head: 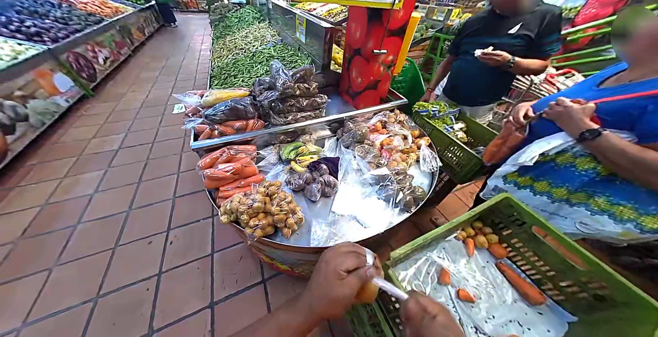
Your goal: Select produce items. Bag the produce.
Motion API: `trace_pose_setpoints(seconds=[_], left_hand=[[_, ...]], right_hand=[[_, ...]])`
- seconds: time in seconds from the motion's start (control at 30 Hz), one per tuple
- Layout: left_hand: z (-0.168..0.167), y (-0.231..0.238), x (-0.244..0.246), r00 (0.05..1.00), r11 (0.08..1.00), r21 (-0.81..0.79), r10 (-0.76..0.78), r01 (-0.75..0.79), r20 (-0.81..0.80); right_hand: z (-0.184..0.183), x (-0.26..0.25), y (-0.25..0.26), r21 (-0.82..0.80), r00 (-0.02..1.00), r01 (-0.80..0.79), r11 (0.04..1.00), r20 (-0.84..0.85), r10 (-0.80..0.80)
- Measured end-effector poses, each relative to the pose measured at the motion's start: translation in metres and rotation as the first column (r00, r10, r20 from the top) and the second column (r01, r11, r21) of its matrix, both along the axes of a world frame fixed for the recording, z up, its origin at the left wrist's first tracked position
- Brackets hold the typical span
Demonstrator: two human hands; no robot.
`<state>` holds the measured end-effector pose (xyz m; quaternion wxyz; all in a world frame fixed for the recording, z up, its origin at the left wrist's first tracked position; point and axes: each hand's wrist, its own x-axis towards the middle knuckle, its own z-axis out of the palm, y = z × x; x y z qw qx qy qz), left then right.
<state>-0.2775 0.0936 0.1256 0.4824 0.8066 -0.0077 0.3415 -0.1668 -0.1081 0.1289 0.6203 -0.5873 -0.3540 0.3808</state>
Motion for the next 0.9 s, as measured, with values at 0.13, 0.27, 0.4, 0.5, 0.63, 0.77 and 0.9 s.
trace_pose_setpoints(seconds=[0.13, 0.27, 0.4, 0.5, 0.63, 0.77, 0.9], left_hand=[[-0.008, -0.035, 0.031, 0.922, 0.923, -0.053, -0.383, 0.381, -0.060], [-0.031, -0.072, 0.066, 0.880, 0.875, -0.173, -0.470, 0.453, -0.074], [-0.042, -0.091, 0.087, 0.894, 0.913, -0.253, -0.378, 0.318, -0.241], [-0.047, -0.095, 0.105, 0.874, 0.929, -0.287, -0.331, 0.235, -0.357], [-0.042, -0.098, 0.130, 0.794, 0.890, -0.262, -0.452, 0.373, -0.406], [-0.038, -0.108, 0.149, 0.688, 0.806, -0.273, -0.592, 0.526, -0.420], [-0.052, -0.114, 0.157, 0.749, 0.800, -0.326, -0.593, 0.504, -0.295]], right_hand=[[-0.051, 0.055, -0.013, -0.117, 0.992, 0.121, 0.986, 0.058, -0.115], [-0.078, 0.066, -0.032, -0.112, 0.967, 0.238, 0.965, 0.115, -0.225], [-0.079, 0.092, -0.069, 0.011, 0.929, 0.303, 0.953, -0.227, -0.293], [-0.066, 0.107, -0.093, 0.163, 0.947, 0.145, 0.976, -0.309, -0.090], [-0.059, 0.116, -0.105, 0.078, 0.992, 0.108, 0.991, -0.076, -0.102], [-0.057, 0.125, -0.112, -0.082, 0.923, 0.141, 0.987, 0.371, -0.101], [-0.053, 0.132, -0.125, -0.070, 0.912, 0.158, 0.985, 0.394, -0.119]])
